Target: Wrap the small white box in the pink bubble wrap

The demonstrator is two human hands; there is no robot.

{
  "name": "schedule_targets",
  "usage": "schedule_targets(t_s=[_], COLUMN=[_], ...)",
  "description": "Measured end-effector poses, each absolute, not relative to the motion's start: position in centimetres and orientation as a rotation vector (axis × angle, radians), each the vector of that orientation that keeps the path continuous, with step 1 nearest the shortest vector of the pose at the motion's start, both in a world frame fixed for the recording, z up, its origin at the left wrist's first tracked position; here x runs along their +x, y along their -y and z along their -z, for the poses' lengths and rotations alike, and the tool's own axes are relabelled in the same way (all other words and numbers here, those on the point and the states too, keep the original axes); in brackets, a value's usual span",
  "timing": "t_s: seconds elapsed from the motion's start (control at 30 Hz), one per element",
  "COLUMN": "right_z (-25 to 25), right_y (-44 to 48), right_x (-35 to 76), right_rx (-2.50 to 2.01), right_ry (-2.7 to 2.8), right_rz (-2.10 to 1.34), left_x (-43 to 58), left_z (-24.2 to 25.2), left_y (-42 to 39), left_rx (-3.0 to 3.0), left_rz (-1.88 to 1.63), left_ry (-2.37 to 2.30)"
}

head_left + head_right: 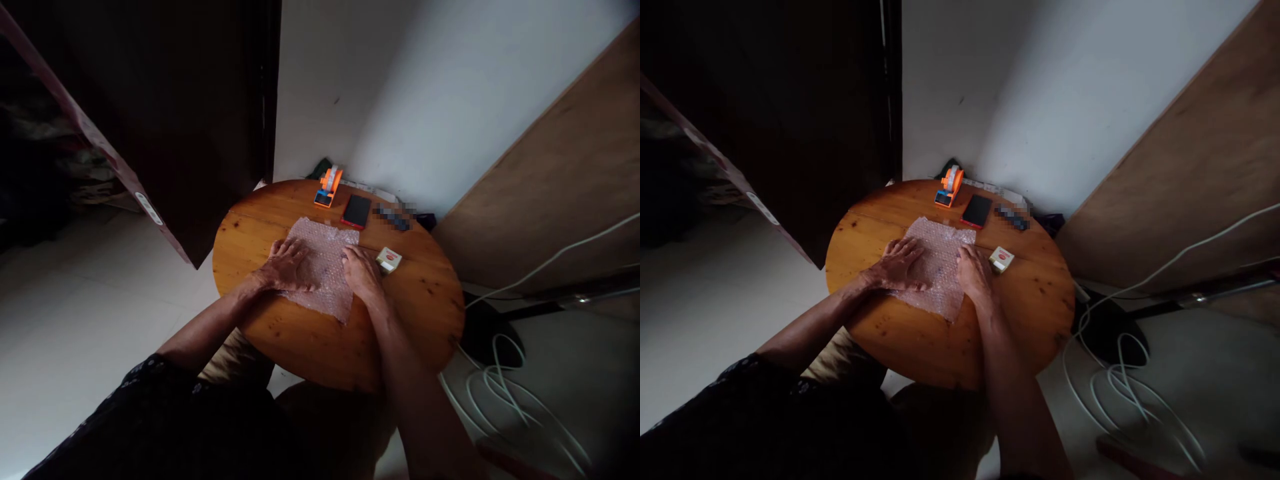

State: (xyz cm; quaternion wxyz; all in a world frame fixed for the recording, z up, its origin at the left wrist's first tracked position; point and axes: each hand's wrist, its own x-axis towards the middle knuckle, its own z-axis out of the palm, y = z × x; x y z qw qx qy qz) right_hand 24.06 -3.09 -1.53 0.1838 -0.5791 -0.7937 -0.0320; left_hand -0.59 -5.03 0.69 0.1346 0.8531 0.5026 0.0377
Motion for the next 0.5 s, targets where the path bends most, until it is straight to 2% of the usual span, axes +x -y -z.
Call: schedule_targets(t_s=[0.3, 0.5], right_z=[1.8, 1.4], right_y=[3.1, 3.2], right_x=[24.0, 23.9], right_rx=[-1.627, -1.593], right_ry=[2.199, 2.222], right_rz=[0.092, 0.056], left_x=[2.0, 4.0], left_z=[-4.8, -3.3], left_y=[7.3, 6.4], left_rx=[2.625, 2.604], left_rz=[-0.068, -0.016], left_ry=[-1.358, -1.131])
